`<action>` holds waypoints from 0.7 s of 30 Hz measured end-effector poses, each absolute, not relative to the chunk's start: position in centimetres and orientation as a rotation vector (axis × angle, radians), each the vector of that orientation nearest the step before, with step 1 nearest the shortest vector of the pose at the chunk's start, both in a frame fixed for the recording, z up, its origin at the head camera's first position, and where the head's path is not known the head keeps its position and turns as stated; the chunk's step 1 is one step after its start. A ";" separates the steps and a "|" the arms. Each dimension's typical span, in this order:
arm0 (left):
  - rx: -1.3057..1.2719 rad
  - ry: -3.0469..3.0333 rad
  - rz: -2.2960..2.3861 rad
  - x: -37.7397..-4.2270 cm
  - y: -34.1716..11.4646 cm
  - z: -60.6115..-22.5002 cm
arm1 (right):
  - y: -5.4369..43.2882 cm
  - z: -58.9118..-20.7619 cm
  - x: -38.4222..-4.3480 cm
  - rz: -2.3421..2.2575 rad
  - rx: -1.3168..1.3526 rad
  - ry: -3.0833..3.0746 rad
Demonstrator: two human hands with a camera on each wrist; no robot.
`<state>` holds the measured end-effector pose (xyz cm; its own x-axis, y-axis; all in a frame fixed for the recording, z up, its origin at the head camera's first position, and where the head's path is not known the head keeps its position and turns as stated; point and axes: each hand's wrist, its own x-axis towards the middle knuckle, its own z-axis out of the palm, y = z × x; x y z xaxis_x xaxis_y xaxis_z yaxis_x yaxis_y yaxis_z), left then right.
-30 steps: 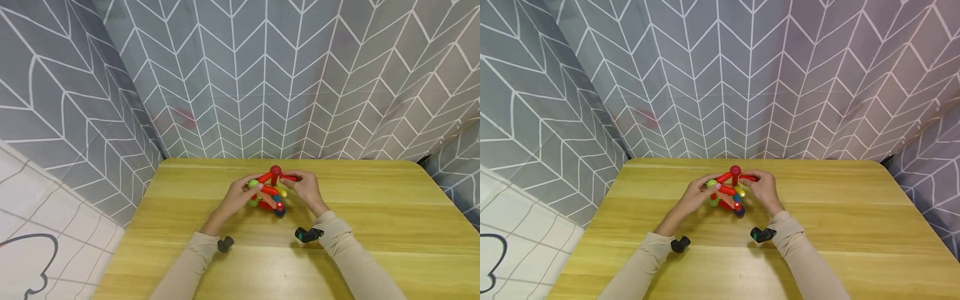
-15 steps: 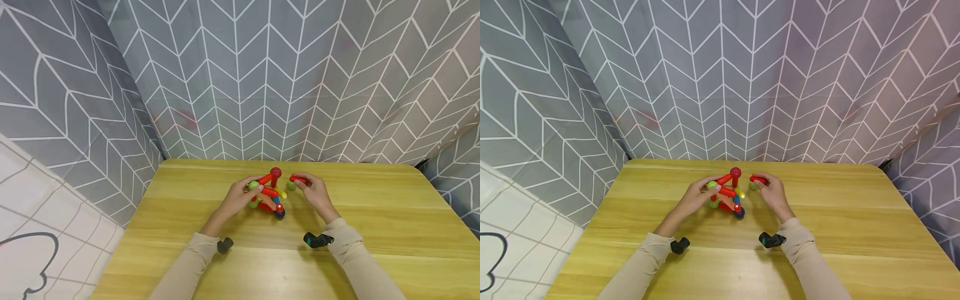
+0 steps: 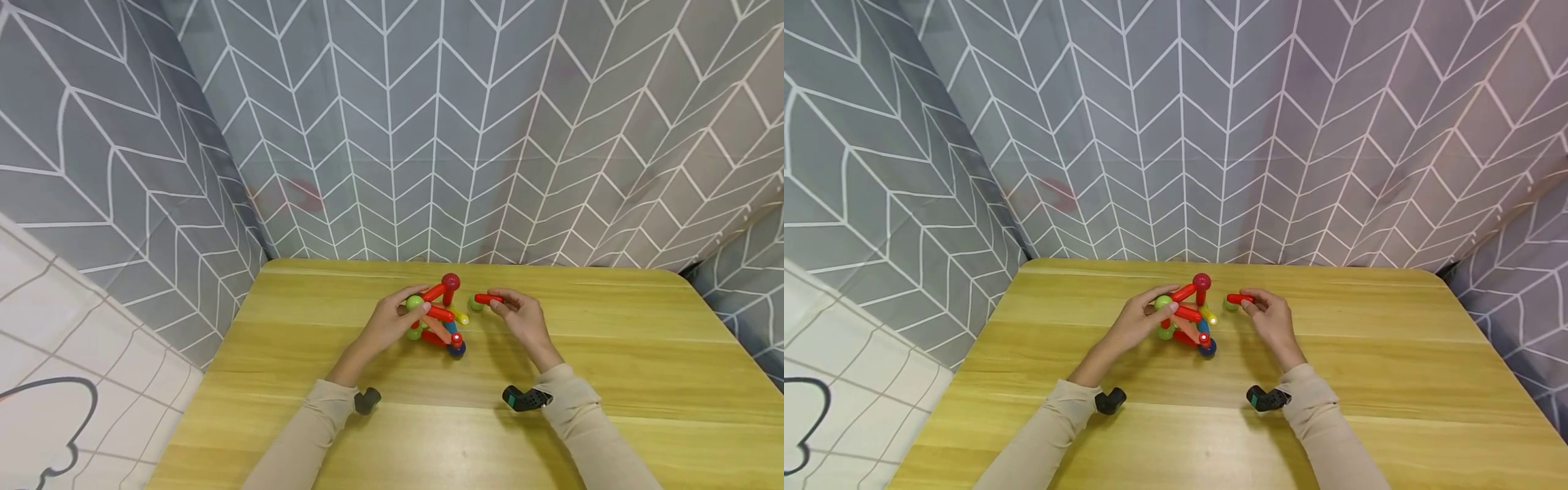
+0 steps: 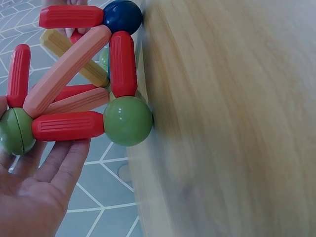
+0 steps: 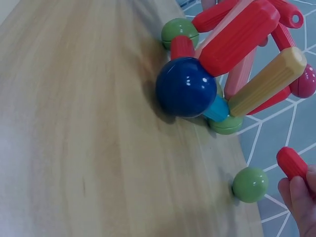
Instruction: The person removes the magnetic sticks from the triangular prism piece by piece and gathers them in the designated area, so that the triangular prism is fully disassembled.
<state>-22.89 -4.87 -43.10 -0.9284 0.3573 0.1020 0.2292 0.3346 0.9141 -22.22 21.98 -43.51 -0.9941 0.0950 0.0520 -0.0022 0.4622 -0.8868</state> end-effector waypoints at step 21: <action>0.684 2.436 1.713 -23.1 -5.2 -43.6 | 22.4 -46.3 -21.9 1.683 -0.274 -2.615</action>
<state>-23.07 -5.25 -43.57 -0.8963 0.4045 0.1819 0.3079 0.2723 0.9116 -21.90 22.35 -46.28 -0.9844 0.1578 -0.0777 0.1361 0.4035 -0.9048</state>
